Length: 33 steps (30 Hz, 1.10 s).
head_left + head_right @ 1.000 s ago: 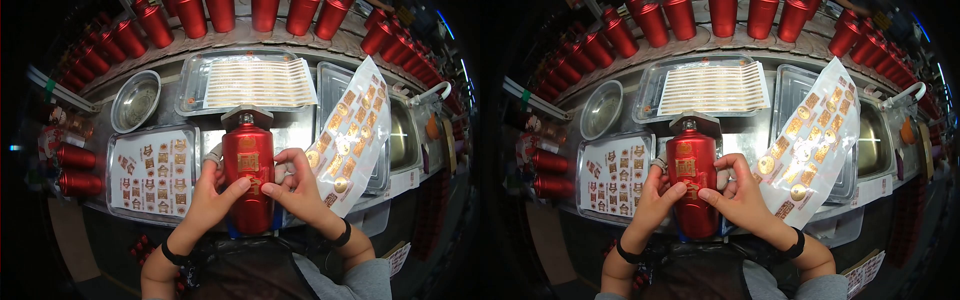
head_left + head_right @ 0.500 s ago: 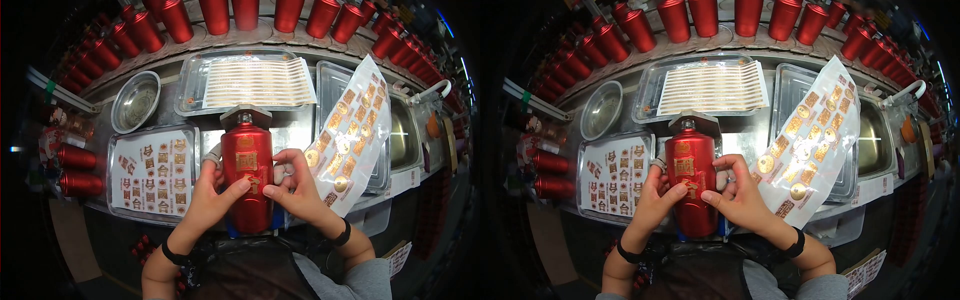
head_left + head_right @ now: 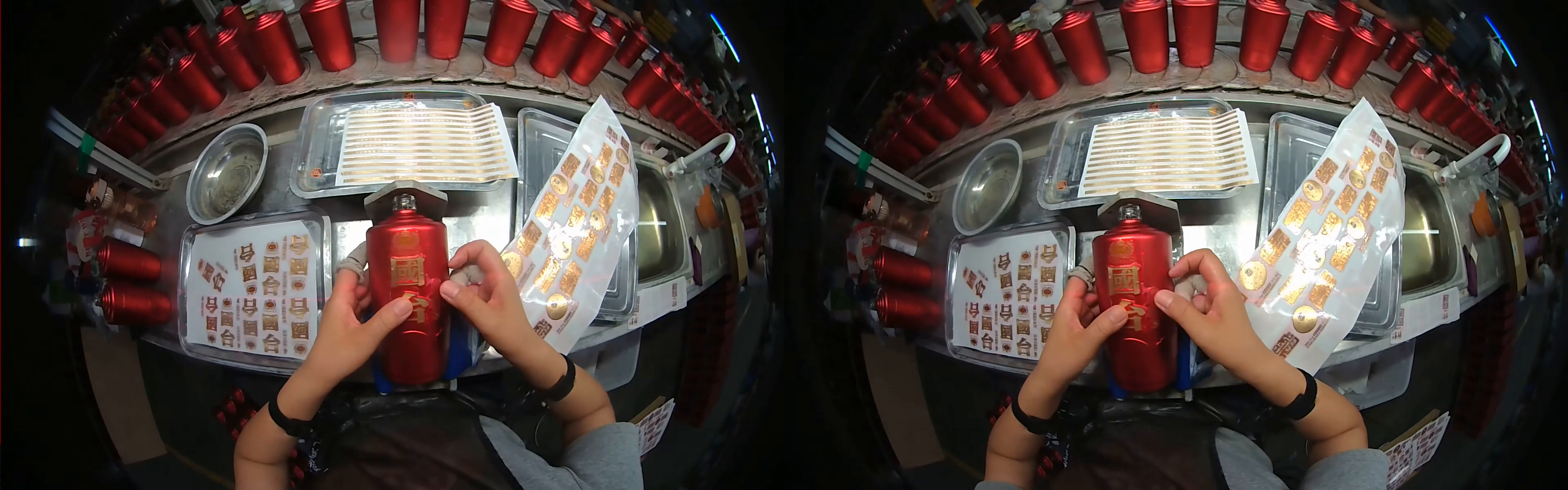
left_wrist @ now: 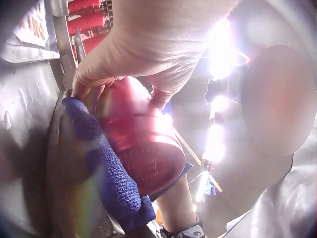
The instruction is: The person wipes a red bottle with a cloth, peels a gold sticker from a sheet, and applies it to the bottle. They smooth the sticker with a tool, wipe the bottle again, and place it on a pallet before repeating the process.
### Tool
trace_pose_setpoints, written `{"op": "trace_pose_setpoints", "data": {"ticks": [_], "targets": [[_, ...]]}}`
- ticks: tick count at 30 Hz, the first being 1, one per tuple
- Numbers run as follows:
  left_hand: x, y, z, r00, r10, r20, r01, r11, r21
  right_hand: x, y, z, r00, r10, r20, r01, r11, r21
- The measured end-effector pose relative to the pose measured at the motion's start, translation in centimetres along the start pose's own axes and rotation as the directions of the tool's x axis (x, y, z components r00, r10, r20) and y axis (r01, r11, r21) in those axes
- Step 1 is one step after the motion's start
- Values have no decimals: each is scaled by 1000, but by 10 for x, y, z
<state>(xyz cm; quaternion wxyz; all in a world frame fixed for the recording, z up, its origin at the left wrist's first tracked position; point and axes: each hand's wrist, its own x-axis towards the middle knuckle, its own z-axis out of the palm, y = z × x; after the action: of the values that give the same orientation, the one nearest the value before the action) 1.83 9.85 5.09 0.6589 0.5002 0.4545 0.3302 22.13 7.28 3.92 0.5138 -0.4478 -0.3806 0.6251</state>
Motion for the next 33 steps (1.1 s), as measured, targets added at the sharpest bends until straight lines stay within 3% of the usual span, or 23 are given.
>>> {"op": "trace_pose_setpoints", "data": {"ticks": [9, 16, 27, 30, 33], "targets": [[2, 4, -2, 998, -46, 34, 50, 990, -130, 5, 0, 4, 996, -28, -87, 18, 993, -115], [11, 15, 4, 999, 31, -7, -32, 987, -158, 12, -12, 16, 983, -98, -157, 45, 951, -306], [18, 9, -6, 999, 40, 2, -39, 969, -244, 20, -10, 13, 982, -123, -143, 78, 955, -287], [23, 19, -3, 995, -103, 5, 100, 950, -297, 23, -10, 15, 978, -140, -152, 90, 952, -293], [25, 17, 2, 997, -69, -16, 61, 949, -310, 25, -16, 21, 971, -176, -160, 102, 915, -391]]}}
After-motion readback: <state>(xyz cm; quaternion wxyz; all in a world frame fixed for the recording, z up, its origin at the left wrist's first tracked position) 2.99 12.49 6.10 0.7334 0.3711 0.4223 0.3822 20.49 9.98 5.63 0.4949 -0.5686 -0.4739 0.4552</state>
